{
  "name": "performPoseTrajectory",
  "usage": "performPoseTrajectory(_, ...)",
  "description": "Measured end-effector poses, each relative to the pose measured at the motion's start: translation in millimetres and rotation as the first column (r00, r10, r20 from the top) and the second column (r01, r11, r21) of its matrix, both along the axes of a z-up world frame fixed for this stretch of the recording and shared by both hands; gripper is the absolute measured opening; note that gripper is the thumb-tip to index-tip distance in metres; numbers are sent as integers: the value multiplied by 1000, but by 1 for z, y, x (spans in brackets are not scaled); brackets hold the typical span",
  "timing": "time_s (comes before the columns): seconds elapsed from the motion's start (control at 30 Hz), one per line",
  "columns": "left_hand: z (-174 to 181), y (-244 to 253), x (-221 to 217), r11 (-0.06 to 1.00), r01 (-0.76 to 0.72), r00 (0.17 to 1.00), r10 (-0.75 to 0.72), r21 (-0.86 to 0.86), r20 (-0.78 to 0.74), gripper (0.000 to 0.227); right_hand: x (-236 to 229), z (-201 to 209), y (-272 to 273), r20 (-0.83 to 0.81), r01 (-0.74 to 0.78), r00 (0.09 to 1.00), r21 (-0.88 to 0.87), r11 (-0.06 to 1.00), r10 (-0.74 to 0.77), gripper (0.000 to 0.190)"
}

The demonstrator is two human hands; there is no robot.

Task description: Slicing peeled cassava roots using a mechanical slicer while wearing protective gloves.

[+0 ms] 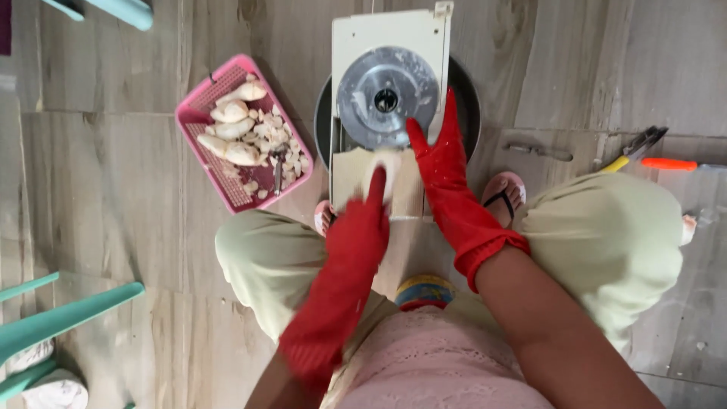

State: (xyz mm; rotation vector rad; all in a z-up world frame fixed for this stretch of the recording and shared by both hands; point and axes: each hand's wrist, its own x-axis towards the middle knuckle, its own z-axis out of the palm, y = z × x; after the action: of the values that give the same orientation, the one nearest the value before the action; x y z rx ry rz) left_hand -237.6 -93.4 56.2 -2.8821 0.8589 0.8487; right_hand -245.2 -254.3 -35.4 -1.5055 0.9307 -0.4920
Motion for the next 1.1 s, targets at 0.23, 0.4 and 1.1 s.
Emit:
performPoseTrajectory(0.23,0,-6,5,986,-6,999,12,-167,38,59,0,7,0,-6,9,1000,-13,1000,-9,83)
performPoseTrajectory(0.4,-1,-1,0,998,-8,1000,9,-61,25,62,2,4,-1,-15,-1,1000,-1,1000,1,84)
performPoseTrajectory(1.1,-12,13,2,999,-23,999,23,-35,-23,65,4,7,0,-15,44,999,18,999,-44,83)
